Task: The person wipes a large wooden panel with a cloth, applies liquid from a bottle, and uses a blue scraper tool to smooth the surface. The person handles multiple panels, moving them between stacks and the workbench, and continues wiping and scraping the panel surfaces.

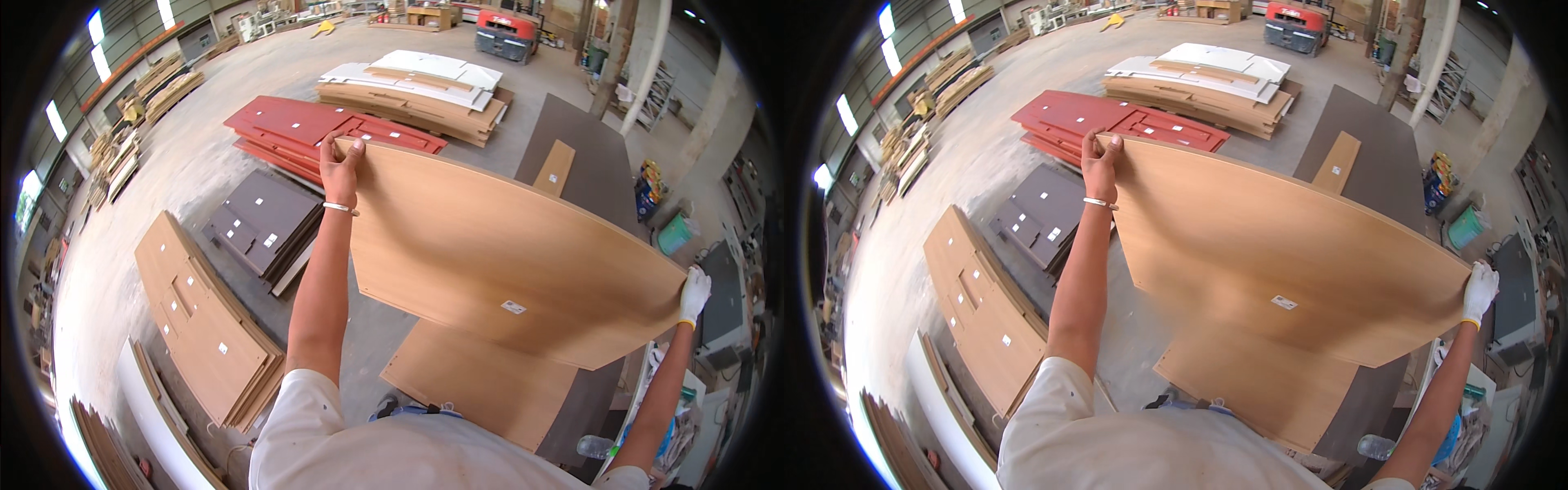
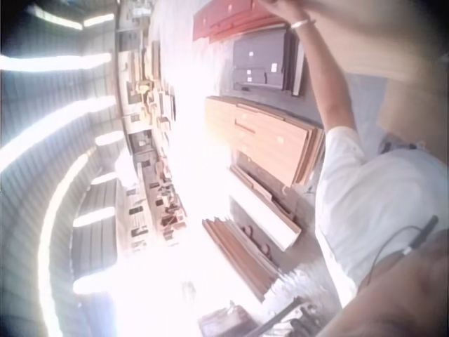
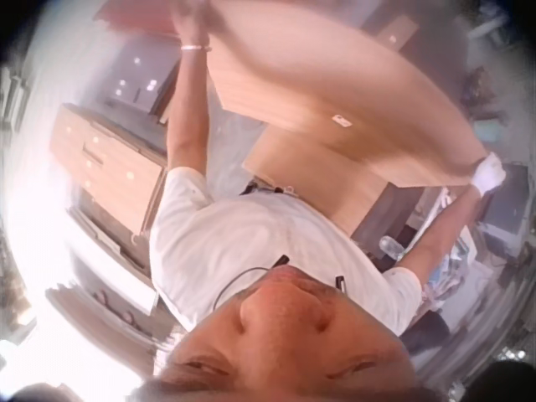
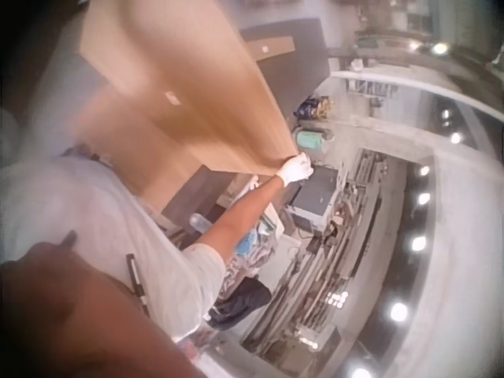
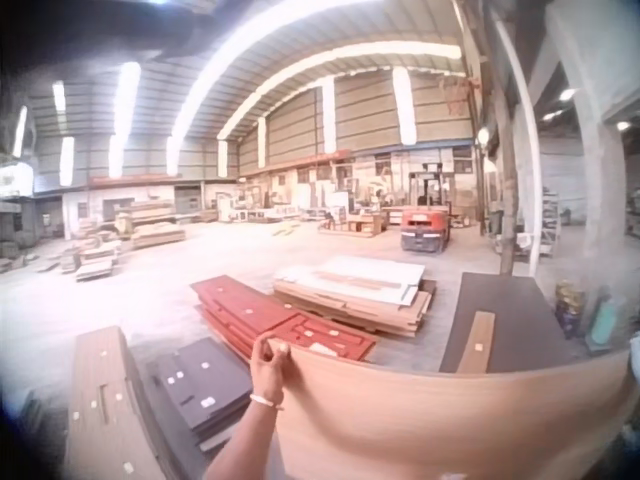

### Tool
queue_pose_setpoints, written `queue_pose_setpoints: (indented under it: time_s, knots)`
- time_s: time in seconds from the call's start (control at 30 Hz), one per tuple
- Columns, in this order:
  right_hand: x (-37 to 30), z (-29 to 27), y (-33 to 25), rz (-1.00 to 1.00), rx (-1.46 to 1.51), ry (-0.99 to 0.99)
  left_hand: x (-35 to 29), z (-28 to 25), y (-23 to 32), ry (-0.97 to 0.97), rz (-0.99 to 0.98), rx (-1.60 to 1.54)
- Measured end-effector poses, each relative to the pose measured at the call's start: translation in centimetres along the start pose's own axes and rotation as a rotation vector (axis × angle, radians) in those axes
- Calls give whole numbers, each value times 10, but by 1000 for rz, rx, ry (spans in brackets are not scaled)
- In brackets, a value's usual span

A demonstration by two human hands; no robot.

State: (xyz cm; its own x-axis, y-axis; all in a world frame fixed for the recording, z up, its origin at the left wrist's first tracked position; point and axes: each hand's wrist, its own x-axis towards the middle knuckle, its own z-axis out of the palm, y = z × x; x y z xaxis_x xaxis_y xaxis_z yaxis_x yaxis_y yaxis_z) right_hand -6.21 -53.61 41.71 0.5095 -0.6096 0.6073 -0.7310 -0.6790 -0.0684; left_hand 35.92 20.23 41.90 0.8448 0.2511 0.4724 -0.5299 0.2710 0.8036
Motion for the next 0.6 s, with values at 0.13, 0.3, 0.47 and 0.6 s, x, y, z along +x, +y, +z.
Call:
queue_pose_setpoints:
  time_s: [0.13, 0.3, 0.47, 0.6]
  knots:
    - [27, 18, 43, -235, -200, 106, -26, -23, 16, 49, 8, 2]
    - [32, 34, 16, -139, 88, -24, -79, -70, 61, 74, 140, 225]
    - [81, 9, 18, -5, 488, -193, -135, -100, 91, 89, 212, 318]
    - [78, 15, -20, -136, 504, -191, -153, -113, 106, 82, 343, 351]
